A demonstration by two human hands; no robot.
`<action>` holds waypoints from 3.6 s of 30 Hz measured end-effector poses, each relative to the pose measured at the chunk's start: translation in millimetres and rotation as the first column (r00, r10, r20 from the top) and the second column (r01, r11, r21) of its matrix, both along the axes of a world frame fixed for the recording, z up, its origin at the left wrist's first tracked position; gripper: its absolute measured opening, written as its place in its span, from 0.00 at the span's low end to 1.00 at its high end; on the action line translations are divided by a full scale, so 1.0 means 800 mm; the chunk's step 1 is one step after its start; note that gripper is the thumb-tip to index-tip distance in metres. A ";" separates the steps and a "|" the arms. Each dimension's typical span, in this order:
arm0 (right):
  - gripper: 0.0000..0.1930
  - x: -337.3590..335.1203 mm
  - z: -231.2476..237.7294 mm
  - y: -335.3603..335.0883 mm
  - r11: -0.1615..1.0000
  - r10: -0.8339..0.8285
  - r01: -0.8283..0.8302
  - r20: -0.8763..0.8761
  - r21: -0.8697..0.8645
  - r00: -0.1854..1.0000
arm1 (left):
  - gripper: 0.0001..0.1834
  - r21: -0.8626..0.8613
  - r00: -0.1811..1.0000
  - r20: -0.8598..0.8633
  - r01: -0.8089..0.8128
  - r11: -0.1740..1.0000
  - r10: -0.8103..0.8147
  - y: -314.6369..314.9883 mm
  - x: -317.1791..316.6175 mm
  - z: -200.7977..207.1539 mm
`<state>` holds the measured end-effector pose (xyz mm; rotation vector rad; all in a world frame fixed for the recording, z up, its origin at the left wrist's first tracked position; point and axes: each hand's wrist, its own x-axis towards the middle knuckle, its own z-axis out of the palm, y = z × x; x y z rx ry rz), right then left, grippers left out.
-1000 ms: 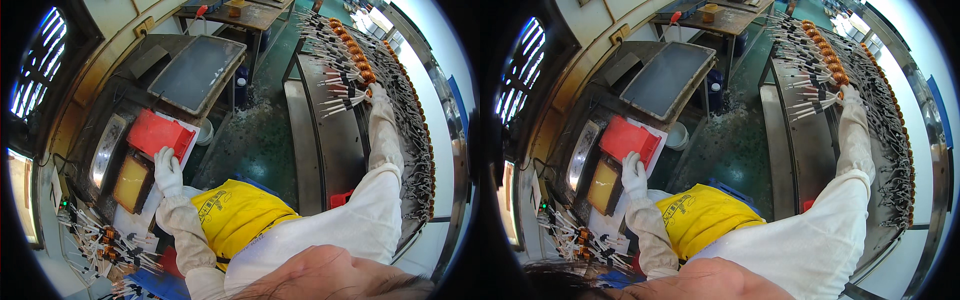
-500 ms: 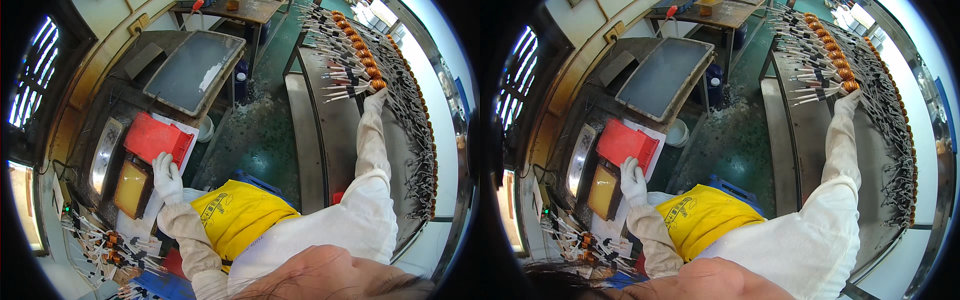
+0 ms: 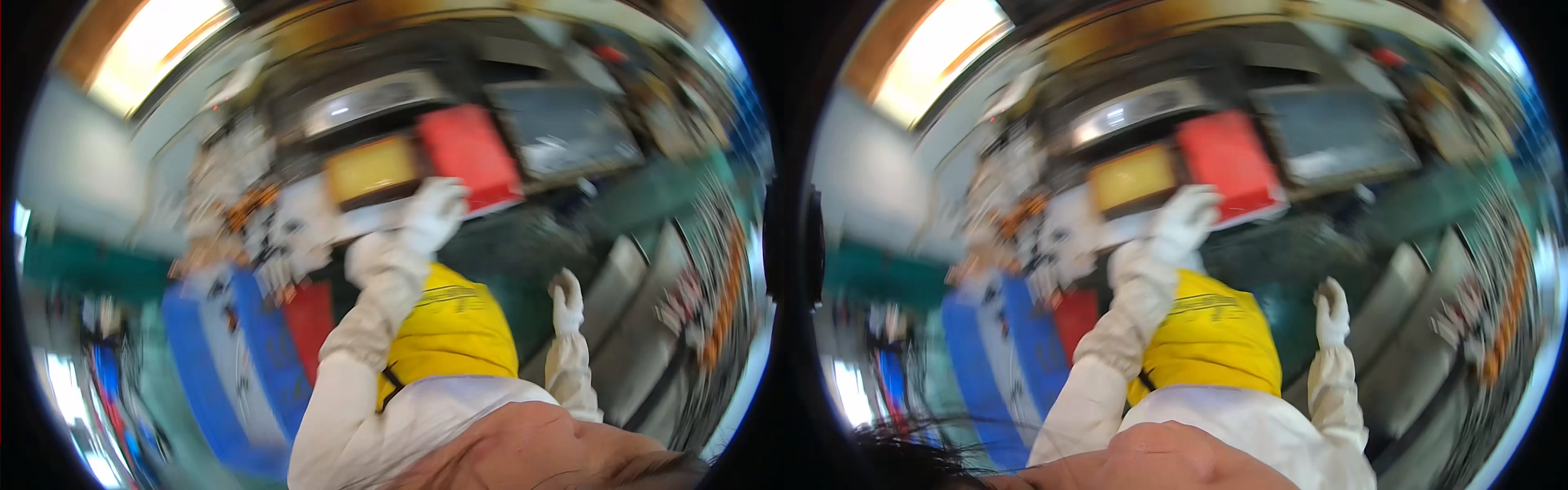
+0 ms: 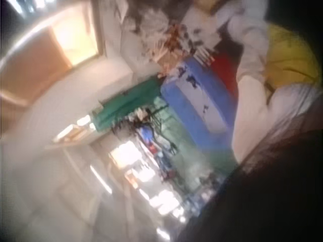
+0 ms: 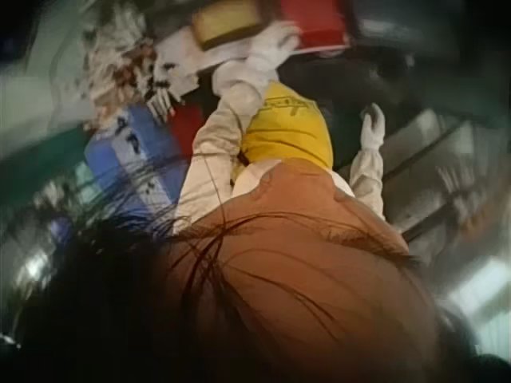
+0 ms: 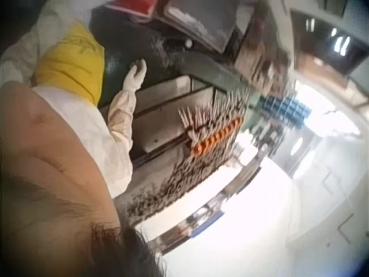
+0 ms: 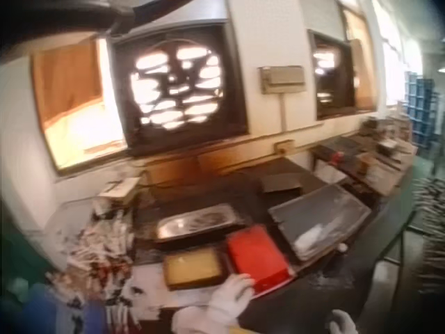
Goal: Tinning the ends of wire leads on electrical coils by dipping them into a solder bath.
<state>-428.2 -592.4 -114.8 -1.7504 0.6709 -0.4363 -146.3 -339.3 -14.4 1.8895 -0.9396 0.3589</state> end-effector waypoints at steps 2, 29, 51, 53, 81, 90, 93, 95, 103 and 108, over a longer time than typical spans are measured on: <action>0.15 0.050 0.019 0.037 0.972 0.150 -0.158 0.057 0.173 0.987 | 0.11 0.042 0.998 -0.065 -0.009 0.999 0.012 0.021 -0.005 0.011; 0.20 0.216 0.075 0.320 -0.434 0.564 -0.199 0.437 0.879 0.701 | 0.27 0.443 0.446 -0.357 -0.693 0.568 0.821 0.378 0.084 -0.050; 0.11 0.228 0.074 0.324 -0.460 0.585 -0.188 0.455 0.868 0.672 | 0.17 0.230 0.148 -0.922 -0.534 0.814 0.358 0.395 0.148 -0.055; 0.11 0.226 0.077 0.322 -0.438 0.585 -0.193 0.442 0.878 0.680 | 0.14 0.055 0.093 -0.989 -0.513 0.857 0.119 0.400 0.146 -0.072; 0.13 0.213 0.086 0.322 -0.354 0.612 -0.249 0.424 0.902 0.667 | 0.24 0.228 0.305 -0.592 -0.824 0.519 0.746 0.394 0.183 0.027; 0.14 0.220 0.086 0.322 -0.296 0.655 -0.239 0.379 0.925 0.653 | 0.27 0.185 0.369 -0.241 -0.891 0.415 0.898 0.410 0.140 0.082; 0.15 0.221 0.081 0.320 -0.336 0.626 -0.253 0.416 0.907 0.660 | 0.28 0.253 0.361 -0.049 -0.897 0.361 0.931 0.399 0.115 0.099; 0.15 0.220 0.078 0.316 -0.356 0.596 -0.333 0.487 0.873 0.639 | 0.28 0.281 0.379 -0.030 -0.885 0.372 0.925 0.386 0.098 0.116; 0.30 0.219 0.257 0.243 0.624 0.570 -0.782 0.682 0.005 0.459 | 0.25 0.237 0.652 0.298 -0.758 0.608 0.697 0.306 0.008 0.163; 0.62 0.205 0.353 0.176 0.911 0.410 -0.292 0.701 -0.290 0.583 | 0.20 0.316 0.789 0.472 -0.567 0.761 0.392 0.235 -0.040 0.168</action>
